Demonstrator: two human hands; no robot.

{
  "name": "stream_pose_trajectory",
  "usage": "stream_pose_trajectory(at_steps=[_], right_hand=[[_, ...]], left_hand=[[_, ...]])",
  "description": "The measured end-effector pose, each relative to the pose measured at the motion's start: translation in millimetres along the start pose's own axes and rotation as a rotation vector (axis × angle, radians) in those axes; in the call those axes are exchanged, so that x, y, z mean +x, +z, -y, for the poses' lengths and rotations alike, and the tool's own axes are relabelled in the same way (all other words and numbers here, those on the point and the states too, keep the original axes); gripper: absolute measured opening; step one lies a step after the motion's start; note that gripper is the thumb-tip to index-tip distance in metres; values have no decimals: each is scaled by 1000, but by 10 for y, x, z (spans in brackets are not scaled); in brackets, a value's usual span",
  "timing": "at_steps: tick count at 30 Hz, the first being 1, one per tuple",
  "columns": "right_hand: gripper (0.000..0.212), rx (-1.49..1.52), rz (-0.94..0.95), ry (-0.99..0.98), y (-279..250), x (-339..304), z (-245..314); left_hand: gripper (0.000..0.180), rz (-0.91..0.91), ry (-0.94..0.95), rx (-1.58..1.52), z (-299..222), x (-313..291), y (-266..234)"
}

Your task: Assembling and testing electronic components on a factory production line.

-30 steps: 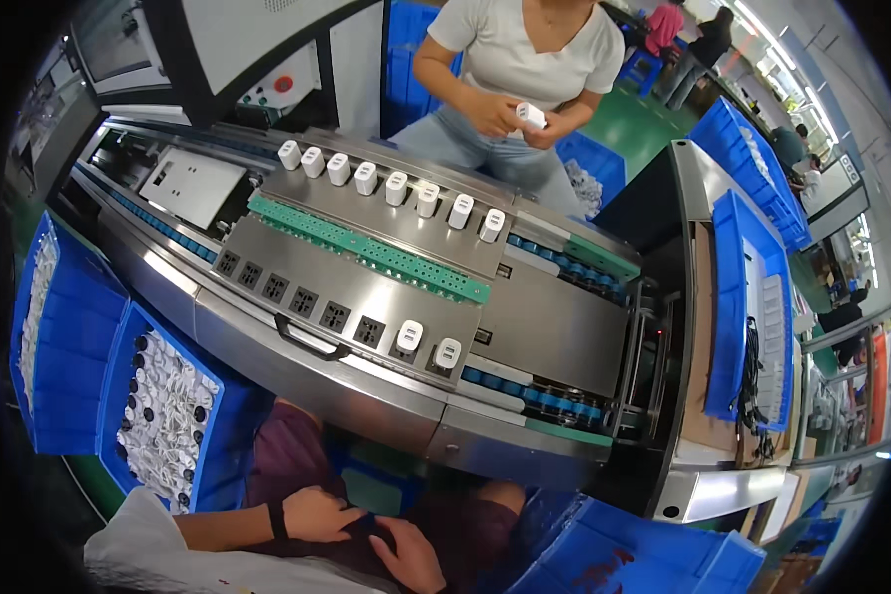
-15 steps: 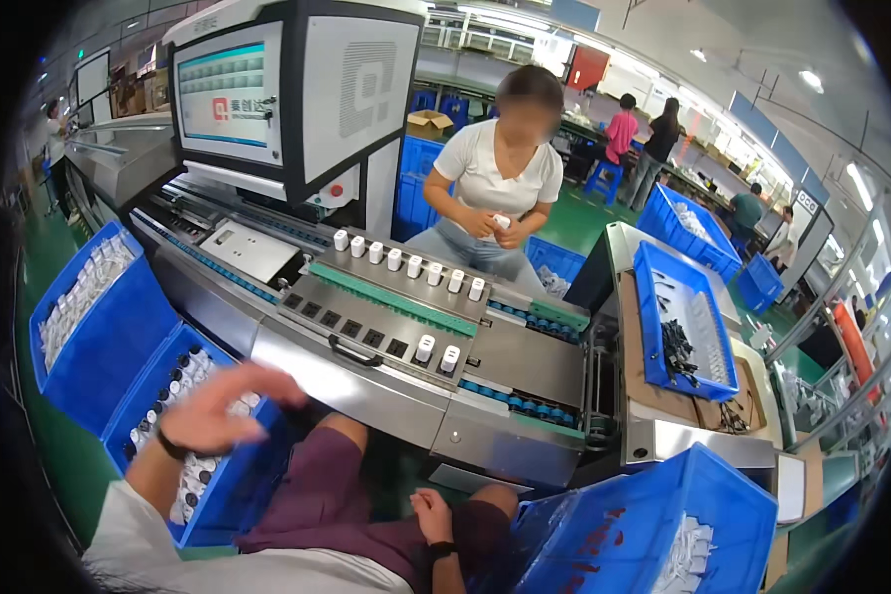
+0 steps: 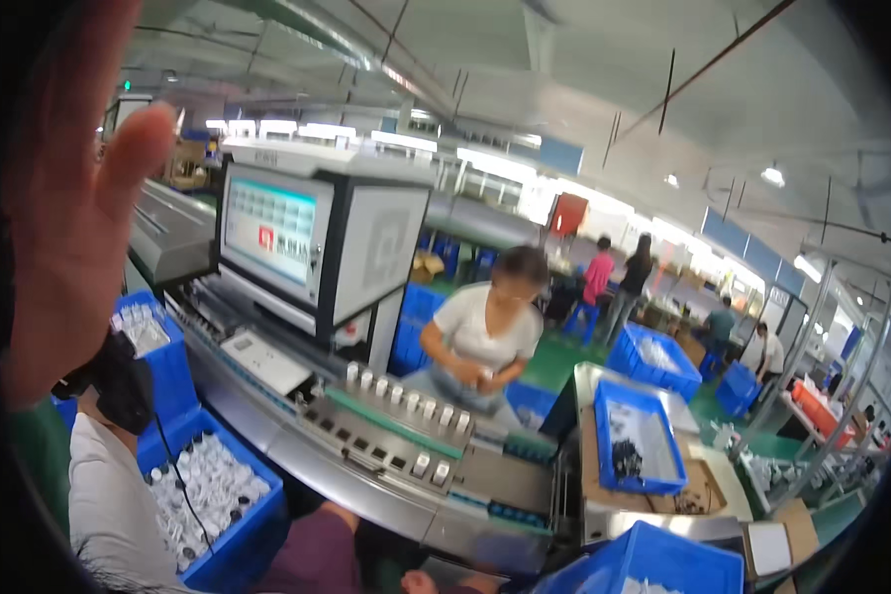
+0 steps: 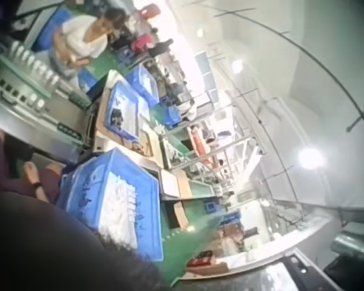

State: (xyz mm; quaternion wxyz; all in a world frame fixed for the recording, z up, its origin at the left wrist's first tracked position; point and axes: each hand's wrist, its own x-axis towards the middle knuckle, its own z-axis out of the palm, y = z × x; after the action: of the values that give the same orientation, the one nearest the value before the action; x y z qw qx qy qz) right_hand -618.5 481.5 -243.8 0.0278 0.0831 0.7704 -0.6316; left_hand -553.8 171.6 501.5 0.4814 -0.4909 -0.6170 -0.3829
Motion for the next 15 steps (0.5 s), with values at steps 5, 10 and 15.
stream_pose_trajectory(at_steps=[5,10,15], right_hand=[[26,24,-71,34,63,237,-563],[19,68,-34,-62,-8,81,54],[14,-122,-154,-177,84,50,261]], left_hand=[[78,-39,146,-29,-48,669,98],[78,-11,117,-135,269,6,-85],[78,9,43,-306,716,-266,27]])
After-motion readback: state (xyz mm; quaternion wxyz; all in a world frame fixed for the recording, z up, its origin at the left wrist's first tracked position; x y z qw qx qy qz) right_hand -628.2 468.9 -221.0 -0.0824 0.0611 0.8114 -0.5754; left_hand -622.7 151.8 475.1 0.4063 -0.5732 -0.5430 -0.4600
